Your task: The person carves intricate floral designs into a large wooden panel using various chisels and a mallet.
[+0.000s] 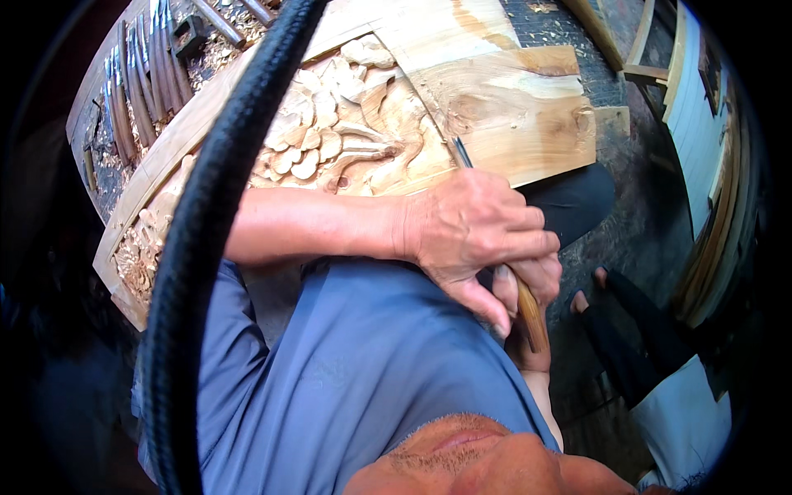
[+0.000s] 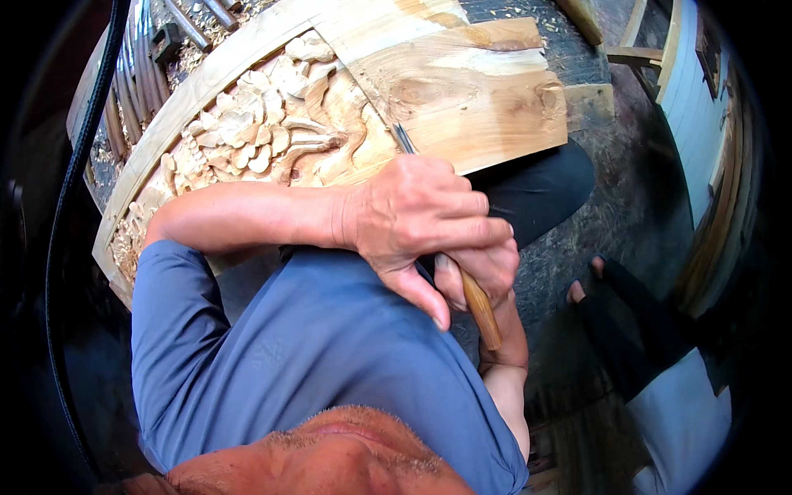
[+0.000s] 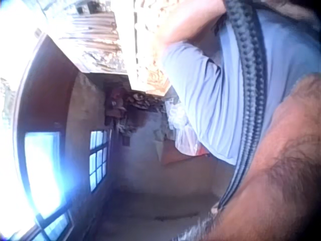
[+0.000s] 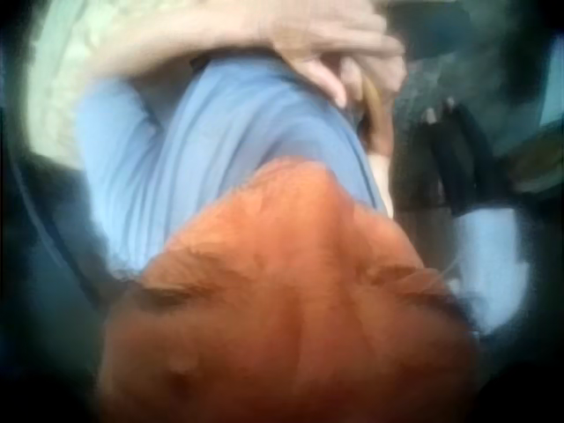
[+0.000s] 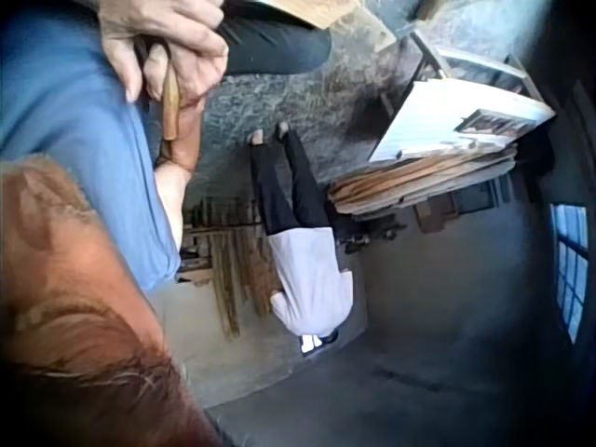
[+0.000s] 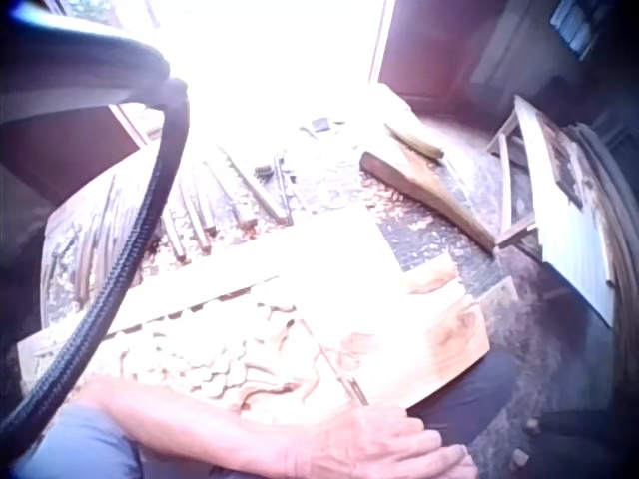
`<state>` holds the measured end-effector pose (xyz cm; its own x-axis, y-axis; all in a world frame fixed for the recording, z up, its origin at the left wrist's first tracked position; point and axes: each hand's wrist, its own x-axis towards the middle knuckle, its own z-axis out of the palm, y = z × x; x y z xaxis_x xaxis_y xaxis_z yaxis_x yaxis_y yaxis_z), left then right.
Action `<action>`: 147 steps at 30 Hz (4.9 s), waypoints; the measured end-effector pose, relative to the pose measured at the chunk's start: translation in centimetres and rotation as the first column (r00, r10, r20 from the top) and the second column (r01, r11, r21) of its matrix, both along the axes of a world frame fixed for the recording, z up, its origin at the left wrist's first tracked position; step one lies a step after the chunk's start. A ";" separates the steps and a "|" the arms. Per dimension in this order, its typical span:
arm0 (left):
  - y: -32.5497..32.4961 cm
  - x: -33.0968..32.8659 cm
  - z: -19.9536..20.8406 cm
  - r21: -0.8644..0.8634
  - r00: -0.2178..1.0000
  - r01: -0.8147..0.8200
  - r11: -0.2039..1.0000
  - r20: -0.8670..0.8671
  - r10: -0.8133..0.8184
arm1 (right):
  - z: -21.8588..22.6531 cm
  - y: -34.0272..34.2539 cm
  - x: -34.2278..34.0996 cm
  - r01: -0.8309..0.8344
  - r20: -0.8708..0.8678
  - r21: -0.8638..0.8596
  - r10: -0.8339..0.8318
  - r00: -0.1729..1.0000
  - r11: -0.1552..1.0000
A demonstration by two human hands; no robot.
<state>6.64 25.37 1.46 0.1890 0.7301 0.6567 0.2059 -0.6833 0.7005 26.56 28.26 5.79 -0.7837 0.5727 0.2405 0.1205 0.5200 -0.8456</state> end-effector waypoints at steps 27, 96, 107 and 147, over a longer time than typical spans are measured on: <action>-29.9 -8.0 0.4 0.169 -0.217 -0.976 -0.140 -0.653 0.726 | -5.5 13.6 -6.9 0.413 -0.056 0.597 -0.478 0.877 0.688; -14.4 -6.8 2.6 -0.114 0.614 -0.777 0.619 -0.355 0.706 | -1.4 5.1 -6.3 0.072 -0.120 -0.151 -0.091 0.989 0.986; -7.0 -2.4 1.0 -0.172 0.881 -0.422 0.890 -0.308 0.358 | -1.0 1.1 -3.1 0.186 0.068 -0.019 -0.185 0.980 0.982; -7.3 -2.6 1.3 -0.243 0.810 -0.537 0.808 -0.417 0.413 | 0.5 -0.3 -4.7 0.150 0.121 -0.057 -0.142 0.982 0.987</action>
